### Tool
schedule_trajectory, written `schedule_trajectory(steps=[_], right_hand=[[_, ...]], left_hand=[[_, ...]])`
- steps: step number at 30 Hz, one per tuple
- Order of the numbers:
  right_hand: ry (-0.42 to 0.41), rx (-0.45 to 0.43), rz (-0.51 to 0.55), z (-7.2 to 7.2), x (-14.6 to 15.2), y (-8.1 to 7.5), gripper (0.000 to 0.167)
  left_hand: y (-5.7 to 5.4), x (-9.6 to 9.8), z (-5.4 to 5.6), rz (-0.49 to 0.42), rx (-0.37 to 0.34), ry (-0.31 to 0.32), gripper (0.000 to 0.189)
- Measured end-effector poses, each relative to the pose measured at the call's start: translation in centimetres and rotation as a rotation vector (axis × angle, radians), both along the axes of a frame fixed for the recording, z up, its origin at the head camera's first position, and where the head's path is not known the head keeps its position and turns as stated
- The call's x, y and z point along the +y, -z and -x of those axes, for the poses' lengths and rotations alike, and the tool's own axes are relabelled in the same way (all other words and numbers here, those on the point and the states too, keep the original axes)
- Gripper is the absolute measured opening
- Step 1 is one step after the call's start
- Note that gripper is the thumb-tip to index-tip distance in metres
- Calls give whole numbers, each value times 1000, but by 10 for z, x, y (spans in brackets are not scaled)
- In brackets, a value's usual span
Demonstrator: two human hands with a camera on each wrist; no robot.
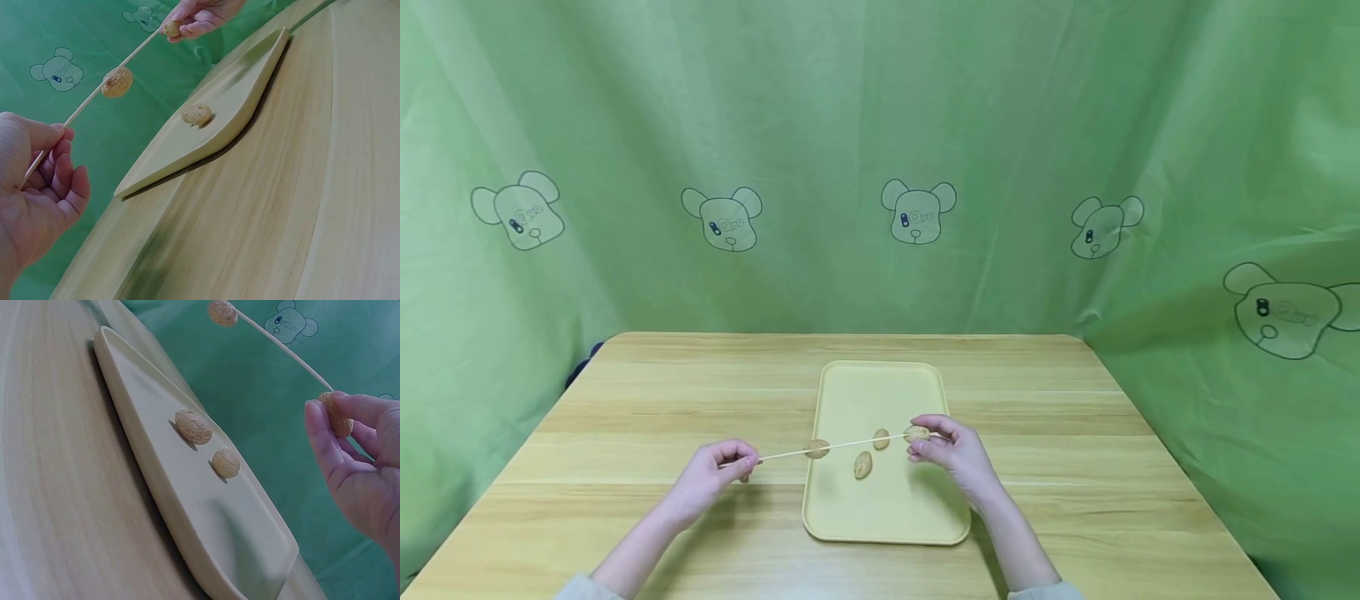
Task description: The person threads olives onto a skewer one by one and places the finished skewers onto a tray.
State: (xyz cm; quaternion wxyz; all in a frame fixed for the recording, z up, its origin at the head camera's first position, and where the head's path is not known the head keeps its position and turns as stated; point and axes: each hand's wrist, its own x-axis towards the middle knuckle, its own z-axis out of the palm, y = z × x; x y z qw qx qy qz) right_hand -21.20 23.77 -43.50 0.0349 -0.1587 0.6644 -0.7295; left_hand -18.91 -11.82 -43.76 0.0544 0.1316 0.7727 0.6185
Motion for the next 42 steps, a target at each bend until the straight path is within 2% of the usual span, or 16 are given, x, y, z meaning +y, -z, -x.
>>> schedule_trajectory(steps=[10, 15, 18, 22, 29, 42], right_hand=[[34, -59, -22, -4, -3, -4, 40], [21, -19, -22, -3, -4, 1, 33], [26, 1, -28, -2, -5, 2, 37], [31, -2, -47, -3, -9, 0, 46], [6, 13, -67, -6, -15, -7, 39], [-6, 41, -60, -5, -21, -5, 38]], left_hand=[[2, -1, 0, 9, -6, -18, 15], [0, 0, -1, 11, 5, -25, 15], [0, 0, -2, 9, 12, -26, 15], [1, 0, -3, 27, 24, -21, 15], [2, 2, -3, 25, 23, -29, 13], [2, 4, -5, 7, 20, -23, 14]])
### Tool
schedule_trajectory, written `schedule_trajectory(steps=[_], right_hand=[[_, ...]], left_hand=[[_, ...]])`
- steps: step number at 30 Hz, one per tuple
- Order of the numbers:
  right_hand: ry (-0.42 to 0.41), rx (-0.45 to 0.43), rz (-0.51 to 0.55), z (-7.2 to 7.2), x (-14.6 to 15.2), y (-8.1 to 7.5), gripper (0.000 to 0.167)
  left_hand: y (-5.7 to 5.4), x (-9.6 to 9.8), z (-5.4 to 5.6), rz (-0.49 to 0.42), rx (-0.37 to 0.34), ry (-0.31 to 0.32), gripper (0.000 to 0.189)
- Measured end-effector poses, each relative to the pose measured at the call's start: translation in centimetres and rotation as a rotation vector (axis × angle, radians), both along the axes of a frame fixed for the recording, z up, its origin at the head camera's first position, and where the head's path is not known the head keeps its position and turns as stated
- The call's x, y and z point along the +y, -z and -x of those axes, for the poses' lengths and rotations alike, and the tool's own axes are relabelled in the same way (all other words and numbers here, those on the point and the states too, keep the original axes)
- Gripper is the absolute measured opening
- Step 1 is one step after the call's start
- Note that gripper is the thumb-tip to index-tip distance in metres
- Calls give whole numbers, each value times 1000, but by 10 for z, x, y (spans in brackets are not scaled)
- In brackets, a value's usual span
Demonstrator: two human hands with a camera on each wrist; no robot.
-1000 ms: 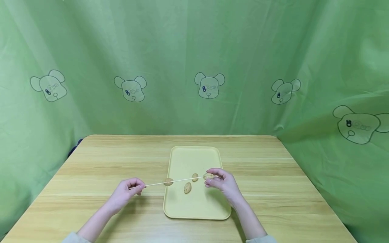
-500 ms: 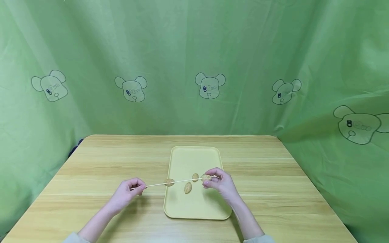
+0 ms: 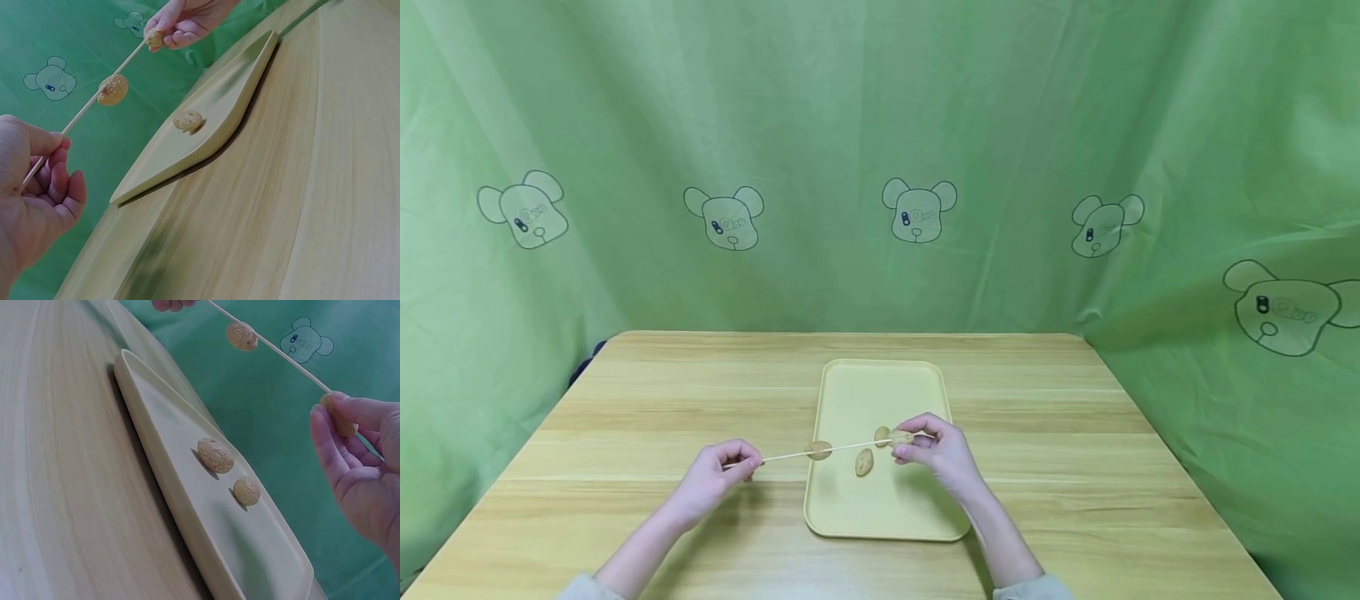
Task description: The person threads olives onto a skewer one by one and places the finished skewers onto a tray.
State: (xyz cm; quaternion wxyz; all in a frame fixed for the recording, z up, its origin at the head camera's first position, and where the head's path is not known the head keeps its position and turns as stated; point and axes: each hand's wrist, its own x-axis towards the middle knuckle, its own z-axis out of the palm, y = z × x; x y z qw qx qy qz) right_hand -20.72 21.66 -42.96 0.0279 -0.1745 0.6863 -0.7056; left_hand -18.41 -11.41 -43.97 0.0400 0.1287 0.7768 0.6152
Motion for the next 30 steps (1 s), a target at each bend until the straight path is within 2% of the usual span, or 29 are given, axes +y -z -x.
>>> schedule_trajectory(steps=[14, 24, 30], right_hand=[[-25, 15, 33, 0, -5, 4, 38], [-27, -14, 34, -1, -12, 3, 40], [-32, -33, 71, -2, -14, 5, 33]], left_hand=[[-1, 5, -1, -26, -15, 8, 14], [-1, 9, -1, -39, -20, 20, 13], [-2, 11, -2, -43, -21, 15, 15]])
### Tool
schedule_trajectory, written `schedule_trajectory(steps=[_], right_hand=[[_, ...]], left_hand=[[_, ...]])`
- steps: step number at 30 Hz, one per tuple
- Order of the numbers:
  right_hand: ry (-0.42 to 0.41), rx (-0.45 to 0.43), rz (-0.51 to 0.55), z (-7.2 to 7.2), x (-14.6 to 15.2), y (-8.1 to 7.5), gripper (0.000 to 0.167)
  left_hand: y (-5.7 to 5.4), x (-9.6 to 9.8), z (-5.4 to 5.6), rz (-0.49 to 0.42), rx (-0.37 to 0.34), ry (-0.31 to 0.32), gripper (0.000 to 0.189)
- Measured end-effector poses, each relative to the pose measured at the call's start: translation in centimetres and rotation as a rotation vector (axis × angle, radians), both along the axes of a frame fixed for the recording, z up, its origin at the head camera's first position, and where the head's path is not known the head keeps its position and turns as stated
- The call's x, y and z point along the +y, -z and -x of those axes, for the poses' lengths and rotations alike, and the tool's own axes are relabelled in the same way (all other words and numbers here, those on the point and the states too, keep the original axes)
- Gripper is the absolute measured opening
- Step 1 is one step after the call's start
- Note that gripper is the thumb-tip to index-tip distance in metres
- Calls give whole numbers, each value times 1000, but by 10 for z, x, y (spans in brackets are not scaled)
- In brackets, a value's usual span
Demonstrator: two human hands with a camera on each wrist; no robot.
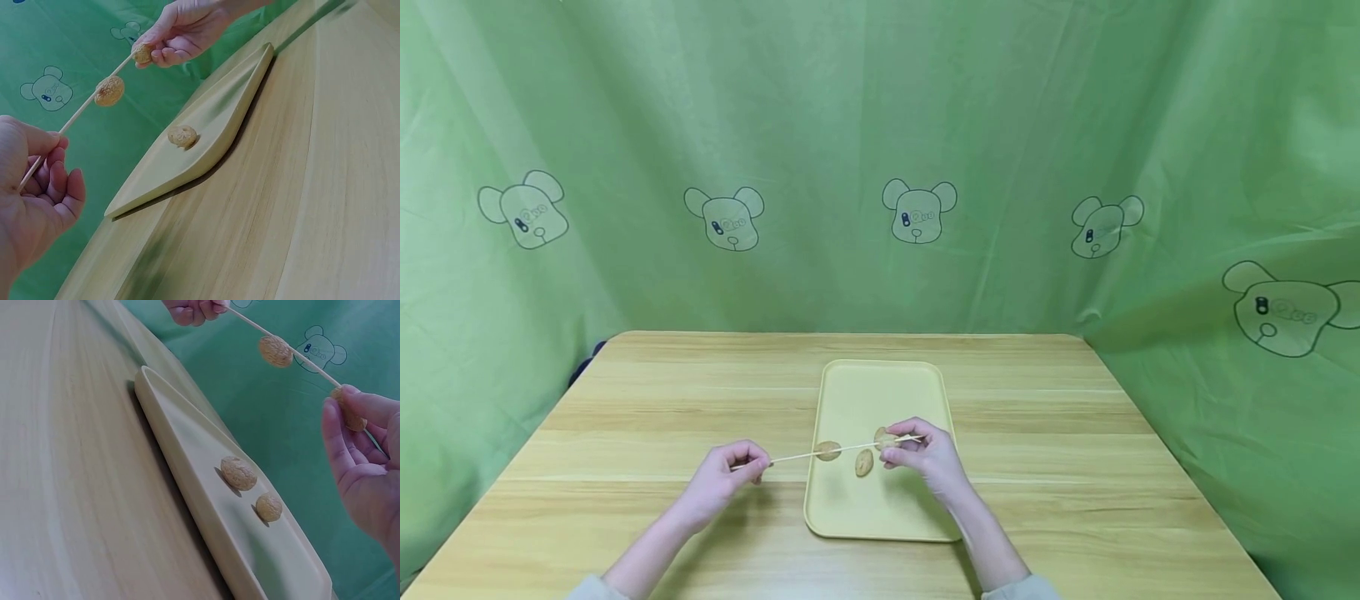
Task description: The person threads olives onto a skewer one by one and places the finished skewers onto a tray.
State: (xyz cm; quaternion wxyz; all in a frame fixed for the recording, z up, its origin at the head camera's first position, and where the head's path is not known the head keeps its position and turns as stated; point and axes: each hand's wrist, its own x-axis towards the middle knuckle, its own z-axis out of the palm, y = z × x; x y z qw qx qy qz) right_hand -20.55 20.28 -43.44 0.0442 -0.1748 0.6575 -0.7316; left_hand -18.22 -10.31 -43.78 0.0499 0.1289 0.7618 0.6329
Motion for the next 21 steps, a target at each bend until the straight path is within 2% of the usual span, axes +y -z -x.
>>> schedule_trajectory(steps=[4, 9, 21], right_hand=[[-23, -19, 87, 0, -1, 2, 24], [-38, -31, 171, 0, -4, 4, 27], [-38, -41, 197, -3, -8, 1, 27]], left_hand=[[-1, 1, 0, -10, -3, -1, 16], [-2, 2, 0, -18, -7, -2, 17], [-1, 1, 1, -38, -18, 1, 17]])
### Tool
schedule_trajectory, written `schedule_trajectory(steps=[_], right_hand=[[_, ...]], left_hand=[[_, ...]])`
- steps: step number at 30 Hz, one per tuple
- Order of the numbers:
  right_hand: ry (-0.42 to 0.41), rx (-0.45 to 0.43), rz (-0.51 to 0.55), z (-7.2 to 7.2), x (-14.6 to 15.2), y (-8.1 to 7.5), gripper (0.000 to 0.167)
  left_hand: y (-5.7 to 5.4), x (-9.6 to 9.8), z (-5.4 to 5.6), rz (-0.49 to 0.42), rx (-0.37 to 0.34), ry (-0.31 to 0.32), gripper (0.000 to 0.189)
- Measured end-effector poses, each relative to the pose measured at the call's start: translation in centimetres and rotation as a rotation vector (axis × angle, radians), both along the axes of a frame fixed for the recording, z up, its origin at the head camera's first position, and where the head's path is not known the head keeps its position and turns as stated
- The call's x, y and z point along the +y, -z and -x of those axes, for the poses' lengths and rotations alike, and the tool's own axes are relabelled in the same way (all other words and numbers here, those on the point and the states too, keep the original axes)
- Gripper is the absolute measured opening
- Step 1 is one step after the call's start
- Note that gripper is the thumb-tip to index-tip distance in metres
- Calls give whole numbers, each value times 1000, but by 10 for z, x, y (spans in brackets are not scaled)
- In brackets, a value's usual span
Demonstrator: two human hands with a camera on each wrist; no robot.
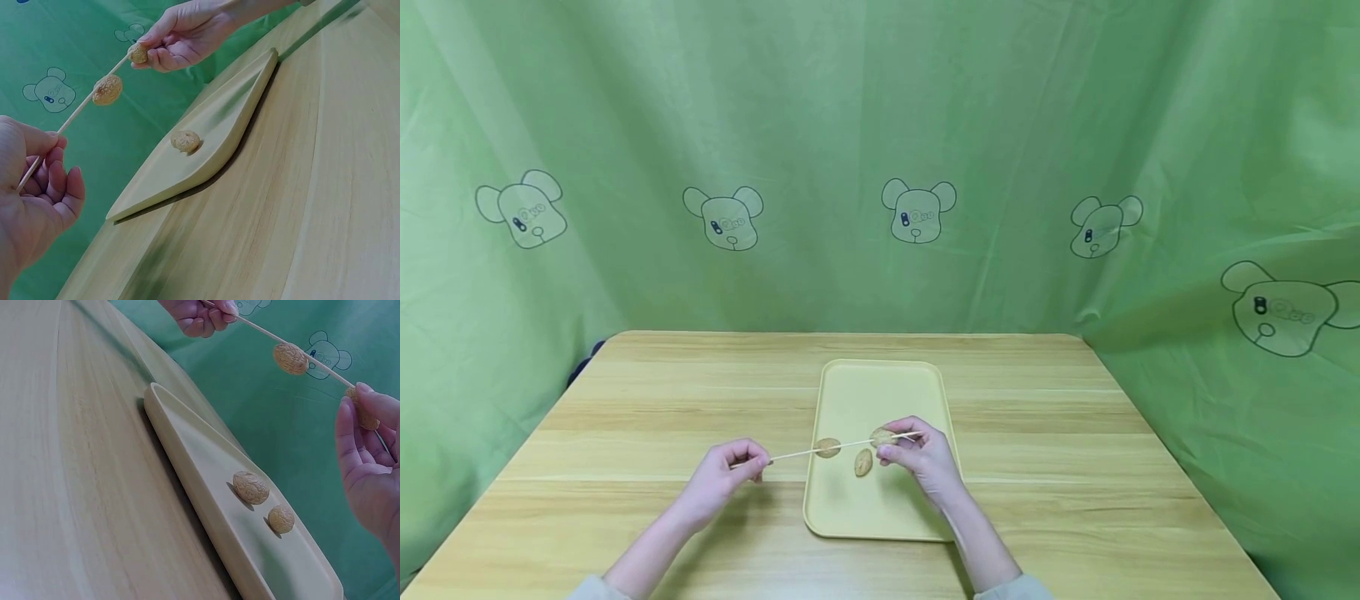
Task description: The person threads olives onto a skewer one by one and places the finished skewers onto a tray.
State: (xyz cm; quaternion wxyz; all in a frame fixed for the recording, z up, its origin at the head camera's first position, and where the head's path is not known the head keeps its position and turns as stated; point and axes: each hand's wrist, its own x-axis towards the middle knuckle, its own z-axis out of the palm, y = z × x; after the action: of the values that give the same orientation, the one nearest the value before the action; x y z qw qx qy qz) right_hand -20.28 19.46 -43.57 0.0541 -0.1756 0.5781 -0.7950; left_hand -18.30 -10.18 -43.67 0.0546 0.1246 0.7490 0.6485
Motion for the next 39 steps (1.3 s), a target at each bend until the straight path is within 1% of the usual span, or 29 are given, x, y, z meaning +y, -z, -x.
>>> schedule_trajectory(steps=[5, 13, 19, 27, 39], right_hand=[[-4, -7, 17, 1, -3, 1, 27], [-4, -16, 22, 2, -8, 4, 31], [-13, -12, 52, 2, -12, 6, 31], [1, -27, 72, 1, -17, 6, 30], [-29, -28, 112, 1, -25, 10, 30]], left_hand=[[-1, 2, 0, -1, 3, -5, 15], [-3, 3, 0, -6, 8, 8, 14], [-4, 5, -1, -11, -7, -1, 14], [-5, 5, 0, -11, 3, -9, 15], [-4, 3, -1, -6, -6, -5, 18]])
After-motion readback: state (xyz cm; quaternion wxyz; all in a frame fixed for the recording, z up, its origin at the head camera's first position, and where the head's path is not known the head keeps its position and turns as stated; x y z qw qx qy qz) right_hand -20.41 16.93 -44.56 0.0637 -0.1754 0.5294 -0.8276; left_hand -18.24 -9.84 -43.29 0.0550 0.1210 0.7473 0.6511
